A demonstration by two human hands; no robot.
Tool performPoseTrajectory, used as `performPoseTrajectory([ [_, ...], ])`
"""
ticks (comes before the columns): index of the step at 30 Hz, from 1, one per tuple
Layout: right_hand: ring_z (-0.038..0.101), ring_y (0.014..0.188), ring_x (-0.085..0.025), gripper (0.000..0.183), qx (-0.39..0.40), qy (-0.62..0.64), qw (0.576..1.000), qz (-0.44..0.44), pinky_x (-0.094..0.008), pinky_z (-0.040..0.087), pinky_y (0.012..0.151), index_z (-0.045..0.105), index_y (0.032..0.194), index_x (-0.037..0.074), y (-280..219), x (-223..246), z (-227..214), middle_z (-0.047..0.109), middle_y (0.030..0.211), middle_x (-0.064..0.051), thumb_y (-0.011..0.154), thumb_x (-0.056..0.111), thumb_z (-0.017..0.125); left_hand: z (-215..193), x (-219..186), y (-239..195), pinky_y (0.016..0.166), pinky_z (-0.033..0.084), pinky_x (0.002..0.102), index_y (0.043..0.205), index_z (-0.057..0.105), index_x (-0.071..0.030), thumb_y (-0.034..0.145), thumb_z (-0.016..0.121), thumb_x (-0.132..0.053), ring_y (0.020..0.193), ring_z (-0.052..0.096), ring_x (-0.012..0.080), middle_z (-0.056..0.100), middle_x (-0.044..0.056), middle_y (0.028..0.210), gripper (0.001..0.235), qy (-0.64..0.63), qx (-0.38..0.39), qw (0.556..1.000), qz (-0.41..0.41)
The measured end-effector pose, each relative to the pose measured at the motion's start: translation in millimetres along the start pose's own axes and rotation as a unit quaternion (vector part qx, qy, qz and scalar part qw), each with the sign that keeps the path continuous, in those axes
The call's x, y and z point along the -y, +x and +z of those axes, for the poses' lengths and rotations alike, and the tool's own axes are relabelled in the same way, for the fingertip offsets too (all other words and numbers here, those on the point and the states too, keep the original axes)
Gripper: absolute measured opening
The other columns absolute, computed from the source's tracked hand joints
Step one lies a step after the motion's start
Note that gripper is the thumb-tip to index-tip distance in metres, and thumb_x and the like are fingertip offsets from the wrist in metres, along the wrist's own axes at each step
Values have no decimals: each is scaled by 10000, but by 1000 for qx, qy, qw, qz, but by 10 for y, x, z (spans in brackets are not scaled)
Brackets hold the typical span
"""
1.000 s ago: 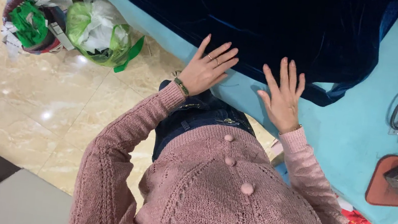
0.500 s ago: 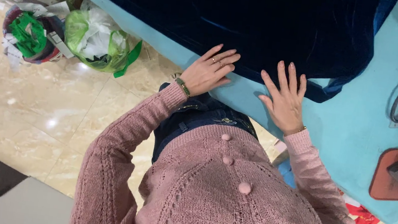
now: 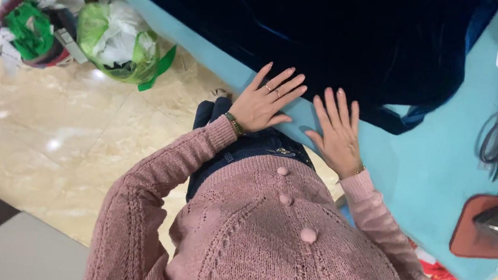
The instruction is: Measuring, marking, and cutting fabric on a work table using tailoring tools.
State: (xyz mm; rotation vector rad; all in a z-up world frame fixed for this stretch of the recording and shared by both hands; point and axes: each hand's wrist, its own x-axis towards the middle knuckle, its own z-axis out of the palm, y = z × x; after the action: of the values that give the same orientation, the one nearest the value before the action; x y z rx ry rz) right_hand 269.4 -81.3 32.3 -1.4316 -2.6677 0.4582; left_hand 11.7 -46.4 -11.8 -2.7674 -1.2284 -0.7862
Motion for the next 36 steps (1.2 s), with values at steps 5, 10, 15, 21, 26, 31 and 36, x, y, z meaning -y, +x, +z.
performPoseTrajectory([
  [5,82,1588,-390,765,5,24,1000,-2,-611,6,1238,275,1651,113,44,63,-56,151,1727,-185,1045,568,373,-116,75,-80,1273,106,613,1640,293,-204,1066,238,-671,1581,207,247,251,15,1708,743,43,-10,992,-118],
  [10,13,1590,-380,687,-24,42,999,-22,-584,-5,1246,254,1668,123,461,282,-92,76,1732,-183,1090,471,380,-147,281,-192,1264,50,657,1657,238,-237,1058,279,-699,1598,144,254,182,5,1727,758,87,-14,975,-203],
  [15,39,1600,-374,714,-16,40,998,-54,-580,48,1270,255,1673,157,1092,540,-77,90,1732,-174,1087,564,261,-418,603,-206,1248,46,663,1651,274,-211,1063,314,-730,1589,143,248,204,-5,1713,786,97,31,949,-298],
  [21,132,1603,-340,750,13,27,995,-99,-558,98,1276,278,1659,146,1572,809,19,173,1723,-159,1080,616,200,-609,1111,-271,1242,62,664,1660,256,-232,1067,276,-751,1585,140,228,182,-28,1706,788,108,96,917,-372],
  [26,147,1599,-351,774,-7,-15,996,-87,-563,98,1271,281,1660,157,1572,904,64,196,1720,-171,1073,636,124,-828,1665,-457,1237,91,653,1641,253,-262,1058,236,-757,1574,186,216,215,-39,1690,765,148,88,907,-385],
  [31,156,1590,-357,820,-5,-14,998,-66,-549,78,1266,333,1643,136,1612,938,81,238,1707,-186,1059,666,108,-1096,2219,-631,1232,123,663,1654,244,-287,1070,227,-786,1546,132,202,180,-51,1678,768,188,104,876,-432],
  [36,198,1584,-364,807,-27,-29,997,-71,-554,119,1264,377,1627,120,1630,968,87,275,1697,-199,1069,646,125,-920,2612,-903,1202,72,727,1592,405,-239,1084,371,-709,1544,140,240,242,-20,1664,692,185,-3,878,-442],
])
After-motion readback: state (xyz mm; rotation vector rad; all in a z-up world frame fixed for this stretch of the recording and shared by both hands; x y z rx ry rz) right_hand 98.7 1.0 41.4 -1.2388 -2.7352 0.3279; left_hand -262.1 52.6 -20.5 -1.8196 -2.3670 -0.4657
